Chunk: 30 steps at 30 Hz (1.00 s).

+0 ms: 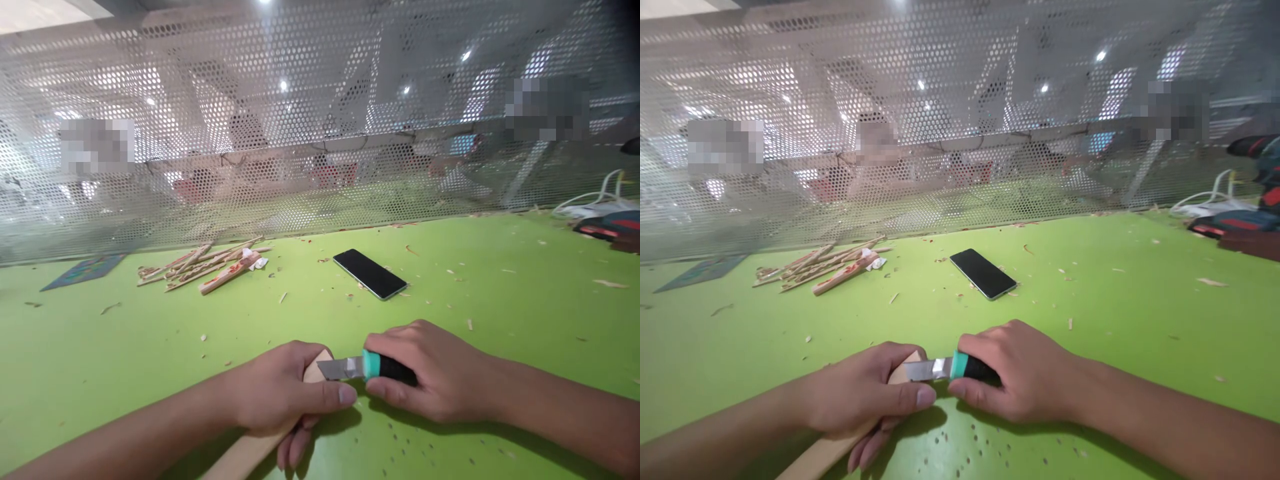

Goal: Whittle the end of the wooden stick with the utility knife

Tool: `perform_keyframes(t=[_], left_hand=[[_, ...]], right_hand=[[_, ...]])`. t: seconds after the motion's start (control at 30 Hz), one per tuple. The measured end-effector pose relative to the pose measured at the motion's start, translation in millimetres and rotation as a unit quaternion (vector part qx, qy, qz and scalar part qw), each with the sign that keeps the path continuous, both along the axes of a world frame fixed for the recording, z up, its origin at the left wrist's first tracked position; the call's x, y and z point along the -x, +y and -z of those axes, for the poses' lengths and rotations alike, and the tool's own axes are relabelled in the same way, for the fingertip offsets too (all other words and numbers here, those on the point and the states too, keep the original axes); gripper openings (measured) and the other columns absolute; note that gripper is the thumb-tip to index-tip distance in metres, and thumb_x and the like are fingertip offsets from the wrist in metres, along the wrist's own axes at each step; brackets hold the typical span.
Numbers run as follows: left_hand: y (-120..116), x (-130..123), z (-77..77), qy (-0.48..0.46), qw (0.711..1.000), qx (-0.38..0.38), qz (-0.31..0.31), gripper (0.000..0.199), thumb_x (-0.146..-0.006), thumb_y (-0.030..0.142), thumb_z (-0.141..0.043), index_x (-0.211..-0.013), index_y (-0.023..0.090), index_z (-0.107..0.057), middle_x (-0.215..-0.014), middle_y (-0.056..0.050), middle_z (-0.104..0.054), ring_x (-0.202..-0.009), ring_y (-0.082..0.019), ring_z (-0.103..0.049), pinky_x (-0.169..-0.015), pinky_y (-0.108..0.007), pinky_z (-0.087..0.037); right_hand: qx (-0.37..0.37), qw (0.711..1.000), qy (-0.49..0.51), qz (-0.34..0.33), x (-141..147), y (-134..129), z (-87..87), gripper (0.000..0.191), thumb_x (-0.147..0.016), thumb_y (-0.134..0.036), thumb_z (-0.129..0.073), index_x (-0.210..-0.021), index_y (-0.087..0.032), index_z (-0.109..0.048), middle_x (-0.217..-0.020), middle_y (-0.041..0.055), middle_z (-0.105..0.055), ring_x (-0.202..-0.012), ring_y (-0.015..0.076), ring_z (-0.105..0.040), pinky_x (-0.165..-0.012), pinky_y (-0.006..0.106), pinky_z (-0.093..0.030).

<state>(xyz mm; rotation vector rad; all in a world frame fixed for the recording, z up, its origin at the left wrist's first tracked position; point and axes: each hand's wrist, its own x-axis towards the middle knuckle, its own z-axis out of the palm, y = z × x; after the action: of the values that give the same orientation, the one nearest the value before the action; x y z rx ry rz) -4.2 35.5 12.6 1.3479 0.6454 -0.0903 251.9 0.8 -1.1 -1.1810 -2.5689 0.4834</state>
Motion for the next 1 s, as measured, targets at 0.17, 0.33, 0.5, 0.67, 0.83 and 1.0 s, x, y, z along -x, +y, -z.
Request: perform_keyframes(t=[0.17,0.33,0.5,0.67,0.83,1.0], left_hand=[[-2.4,0.2,0.4,0.001,1.0,-0.013,-0.024,0.052,-0.089,0.071,-0.064,-0.079,0.023,-0.045,-0.05,0.008,-0.051,-0.033,-0.011,-0.051,-0.034,-0.018,-0.038],[-2.3,0.1,0.1,0.0,1.0,-0.02,-0.022,0.05,-0.091,0.068,-0.064,-0.079,0.023,-0.044,-0.053,0.009,-0.051,-0.034,-0.01,-0.052,-0.034,-0.017,-0.036],[-1.1,0.0,0.4,0.002,1.0,-0.017,-0.018,0.049,-0.089,0.067,-0.066,-0.079,0.023,-0.044,-0.047,0.008,-0.05,-0.033,-0.012,-0.051,-0.034,-0.018,-0.037],[-0.8,1.5,1.4,-0.009,1.0,-0.013,-0.02,0.049,-0.089,0.066,-0.066,-0.079,0.024,-0.044,-0.046,0.008,-0.05,-0.032,-0.012,-0.049,-0.033,-0.018,-0.038],[-3.2,0.9,-1.6,-0.003,0.999,-0.022,-0.027,0.046,-0.091,0.063,-0.066,-0.078,0.023,-0.045,-0.047,0.009,-0.049,-0.032,-0.012,-0.051,-0.033,-0.018,-0.039],[-7.8,-1.1,-2.1,0.01,0.998,-0.04,-0.055,0.047,-0.096,0.063,-0.057,-0.074,0.023,-0.046,-0.048,0.008,-0.05,-0.031,-0.012,-0.051,-0.03,-0.019,-0.039]], right_hand=[[0.006,1.0,-0.004,0.002,1.6,1.4,-1.0,0.052,-0.101,-0.067,-0.043,-0.079,-0.021,-0.051,-0.065,-0.0018,-0.054,-0.054,0.0136,-0.042,-0.054,0.028,-0.024],[0.01,1.0,-0.004,0.009,1.3,-0.2,-1.1,0.051,-0.102,-0.066,-0.044,-0.078,-0.021,-0.051,-0.064,-0.0023,-0.054,-0.053,0.0132,-0.041,-0.054,0.028,-0.024],[0.017,1.0,-0.005,-0.001,0.4,0.8,-2.5,0.05,-0.101,-0.065,-0.047,-0.078,-0.021,-0.051,-0.063,-0.0031,-0.052,-0.052,0.0124,-0.039,-0.053,0.027,-0.023],[0.023,1.0,-0.011,-0.008,-1.2,2.0,-3.3,0.048,-0.1,-0.064,-0.048,-0.078,-0.022,-0.049,-0.064,-0.0033,-0.05,-0.053,0.0126,-0.039,-0.053,0.027,-0.023],[0.027,0.999,-0.015,-0.014,-1.8,1.6,-3.6,0.047,-0.1,-0.064,-0.049,-0.078,-0.022,-0.047,-0.064,-0.0036,-0.049,-0.054,0.0129,-0.039,-0.054,0.027,-0.023],[0.031,0.999,-0.014,0.002,0.1,0.9,-3.6,0.048,-0.102,-0.064,-0.046,-0.078,-0.022,-0.048,-0.064,-0.0034,-0.05,-0.054,0.013,-0.039,-0.054,0.027,-0.023]])
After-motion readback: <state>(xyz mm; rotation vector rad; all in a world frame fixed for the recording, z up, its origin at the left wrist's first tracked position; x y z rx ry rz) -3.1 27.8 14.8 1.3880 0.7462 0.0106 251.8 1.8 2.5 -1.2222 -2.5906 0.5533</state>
